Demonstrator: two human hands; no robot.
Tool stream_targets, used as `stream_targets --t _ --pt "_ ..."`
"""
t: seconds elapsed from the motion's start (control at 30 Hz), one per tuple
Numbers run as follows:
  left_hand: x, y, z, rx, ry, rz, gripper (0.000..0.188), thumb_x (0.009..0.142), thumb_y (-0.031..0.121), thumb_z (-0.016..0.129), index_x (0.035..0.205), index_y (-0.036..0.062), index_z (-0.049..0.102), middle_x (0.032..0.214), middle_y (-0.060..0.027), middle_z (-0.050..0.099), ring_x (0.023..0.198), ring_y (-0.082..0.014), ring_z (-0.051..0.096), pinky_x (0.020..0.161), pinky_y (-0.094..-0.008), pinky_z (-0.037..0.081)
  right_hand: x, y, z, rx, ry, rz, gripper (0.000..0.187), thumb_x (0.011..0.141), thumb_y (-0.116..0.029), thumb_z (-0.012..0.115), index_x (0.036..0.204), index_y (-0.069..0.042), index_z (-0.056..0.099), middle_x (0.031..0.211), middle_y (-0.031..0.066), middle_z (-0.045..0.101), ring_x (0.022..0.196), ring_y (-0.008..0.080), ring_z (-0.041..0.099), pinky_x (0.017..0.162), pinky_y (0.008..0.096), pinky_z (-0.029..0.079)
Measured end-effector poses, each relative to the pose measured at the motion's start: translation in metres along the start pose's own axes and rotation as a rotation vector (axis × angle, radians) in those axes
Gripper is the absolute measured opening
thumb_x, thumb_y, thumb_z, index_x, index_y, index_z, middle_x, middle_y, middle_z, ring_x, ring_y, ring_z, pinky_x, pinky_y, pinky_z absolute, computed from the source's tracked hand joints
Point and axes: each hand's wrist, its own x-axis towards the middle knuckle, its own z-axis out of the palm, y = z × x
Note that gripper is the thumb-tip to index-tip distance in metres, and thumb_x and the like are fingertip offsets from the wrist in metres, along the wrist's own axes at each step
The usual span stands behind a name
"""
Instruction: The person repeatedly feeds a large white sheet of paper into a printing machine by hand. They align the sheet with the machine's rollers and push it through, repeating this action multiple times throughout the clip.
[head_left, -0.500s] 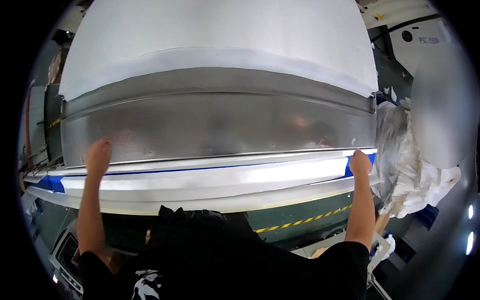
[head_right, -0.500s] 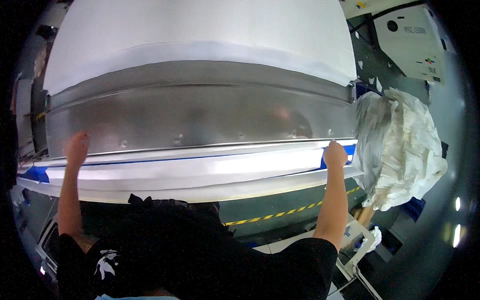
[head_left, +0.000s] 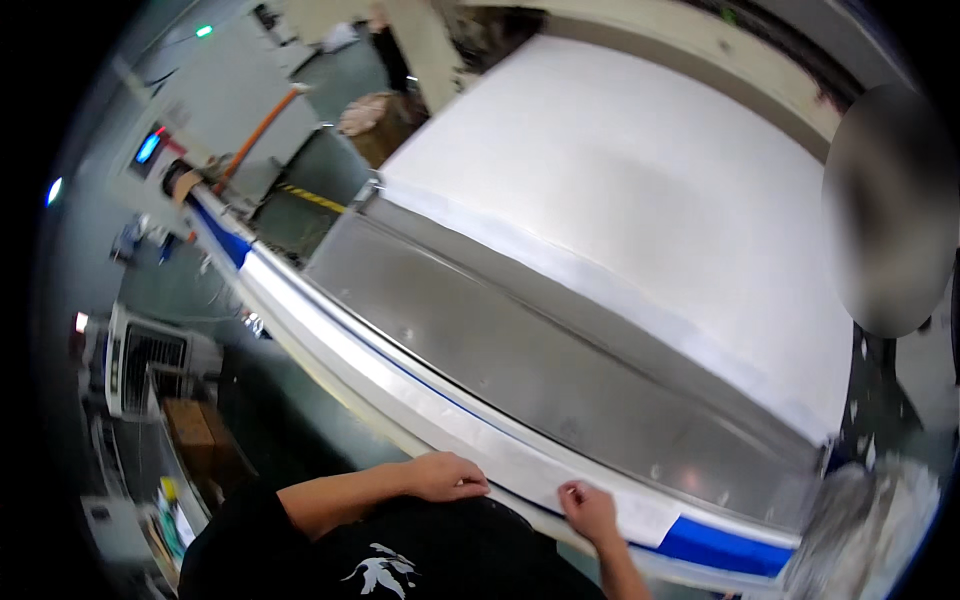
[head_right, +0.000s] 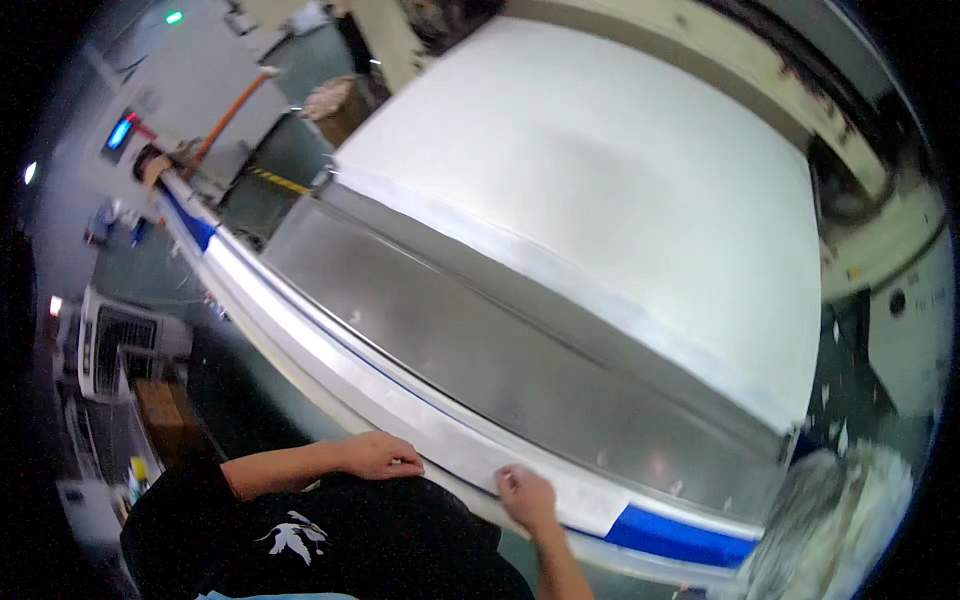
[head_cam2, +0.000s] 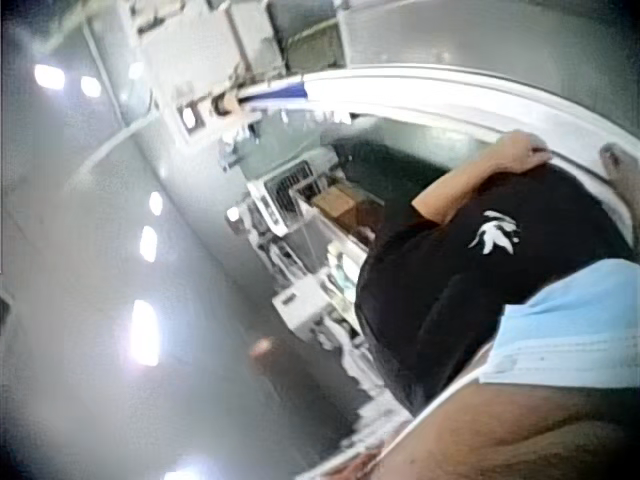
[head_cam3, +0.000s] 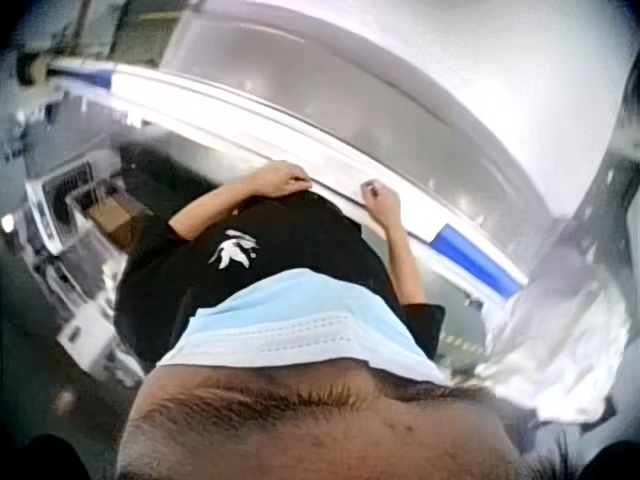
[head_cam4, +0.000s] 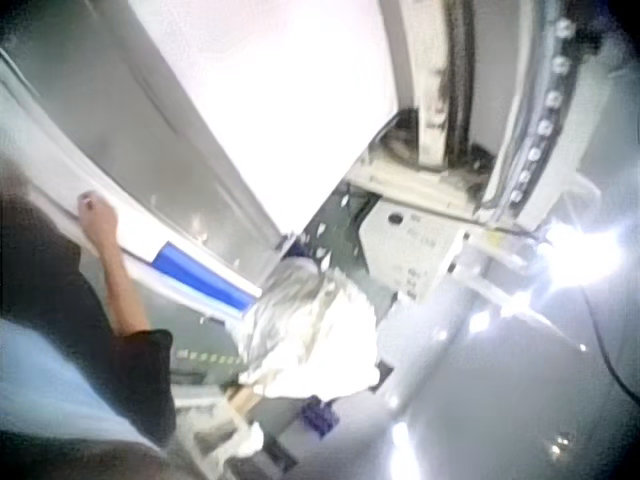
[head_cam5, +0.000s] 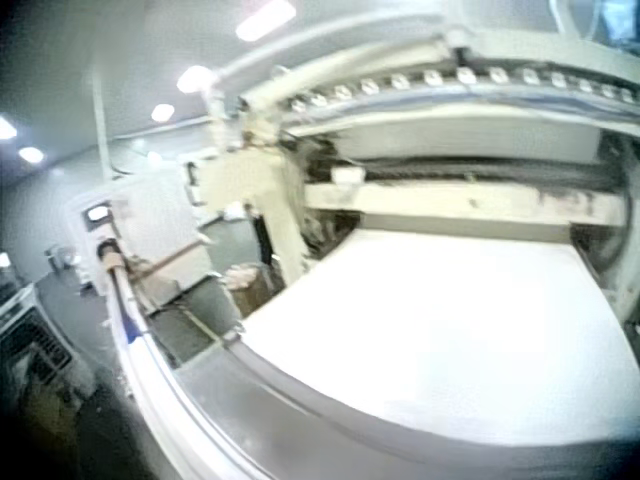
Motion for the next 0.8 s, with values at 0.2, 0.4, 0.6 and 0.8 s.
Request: stream_targets --t 0.2,0.4,0.6,0.8 --pt "-0.023 -0.016 0.011 -0.192 -0.023 0.179 0.037 0.09 0.037 0.058 0.112 0.0067 0.061 0.101 -0.0107 0.066 0.092 -0.0211 0.062 0.082 -0.033 0.048 0.011 -0.061 0.035 0.116 -0.224 -0.132 0.024 0.085 -0.026 0.066 0.096 -0.005 0.067 0.078 0.011 0.068 0.069 0.0156 0.066 0.065 0.0275 0.051" --pt "-0.034 -0.036 0.021 -0.234 -0.07 0.267 0.039 0.092 0.035 0.055 0.12 0.0069 0.056 0.111 -0.0132 0.063 0.102 -0.0225 0.059 0.088 -0.0347 0.045 0.014 -0.073 0.044 0.055 -0.541 -0.215 0.03 0.088 -0.033 0.062 0.107 -0.011 0.066 0.095 0.0097 0.068 0.078 0.0191 0.065 0.071 0.0296 0.051" --pt "-0.077 -0.069 0.03 -0.233 0.047 0.377 0.037 0.091 0.034 0.058 0.114 0.0051 0.059 0.1 -0.0091 0.065 0.093 -0.0183 0.059 0.082 -0.0317 0.046 0.0 -0.134 0.048 -0.054 -0.581 -0.335 0.027 0.088 -0.024 0.063 0.106 -0.004 0.065 0.101 0.015 0.067 0.088 0.0272 0.065 0.077 0.0328 0.051" --pt "-0.119 -0.097 0.044 -0.107 0.087 0.319 0.031 0.093 0.03 0.052 0.11 0.0056 0.06 0.108 -0.0148 0.062 0.101 -0.0284 0.059 0.086 -0.0384 0.045 -0.009 -0.216 0.068 -0.3 -0.712 -0.389 0.028 0.087 -0.024 0.063 0.107 -0.004 0.064 0.096 0.0171 0.067 0.085 0.029 0.065 0.077 0.0345 0.05"
